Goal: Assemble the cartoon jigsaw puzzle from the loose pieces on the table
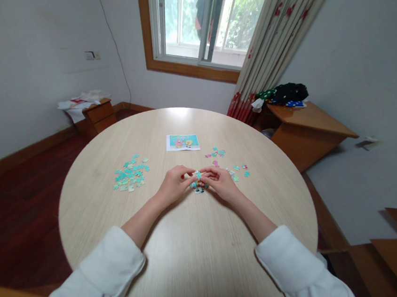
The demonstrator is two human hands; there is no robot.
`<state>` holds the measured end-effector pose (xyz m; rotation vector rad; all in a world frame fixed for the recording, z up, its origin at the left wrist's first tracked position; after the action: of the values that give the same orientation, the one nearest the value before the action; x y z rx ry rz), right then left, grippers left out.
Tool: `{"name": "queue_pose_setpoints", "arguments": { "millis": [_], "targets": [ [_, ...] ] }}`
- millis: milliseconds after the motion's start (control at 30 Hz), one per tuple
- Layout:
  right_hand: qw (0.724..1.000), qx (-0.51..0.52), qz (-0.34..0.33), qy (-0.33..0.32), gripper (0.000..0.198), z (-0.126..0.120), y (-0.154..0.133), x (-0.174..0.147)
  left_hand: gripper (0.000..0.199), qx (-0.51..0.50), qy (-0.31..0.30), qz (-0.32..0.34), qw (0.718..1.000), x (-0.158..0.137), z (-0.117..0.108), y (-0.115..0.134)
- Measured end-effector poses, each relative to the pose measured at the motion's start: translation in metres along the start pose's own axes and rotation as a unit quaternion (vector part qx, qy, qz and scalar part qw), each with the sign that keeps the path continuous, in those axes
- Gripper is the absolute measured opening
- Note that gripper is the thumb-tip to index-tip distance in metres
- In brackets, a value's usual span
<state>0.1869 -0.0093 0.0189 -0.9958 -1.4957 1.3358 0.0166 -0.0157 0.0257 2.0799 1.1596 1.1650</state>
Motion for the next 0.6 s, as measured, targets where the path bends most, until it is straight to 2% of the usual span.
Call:
{"name": "queue_pose_setpoints", "arguments": {
  "millis": [600],
  "targets": [
    [0.999, 0.002, -0.010, 0.032, 0.033, -0.0009, 0.0042, 0.0028, 0.018, 0.008, -0.005, 0.007, 1.000, -0.0005, 0.0003, 0.0025]
  ]
}}
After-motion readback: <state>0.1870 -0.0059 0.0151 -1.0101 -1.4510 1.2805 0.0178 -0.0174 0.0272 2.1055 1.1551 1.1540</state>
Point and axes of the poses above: each hand's wrist, its own x-axis towards the middle knuckle, its own z-axis out of the palm, y = z × x, the point moved 2 cm from there along x, towards the middle knuckle, and after that the axes turned 1 degree about -y, right-handed, at the moved point
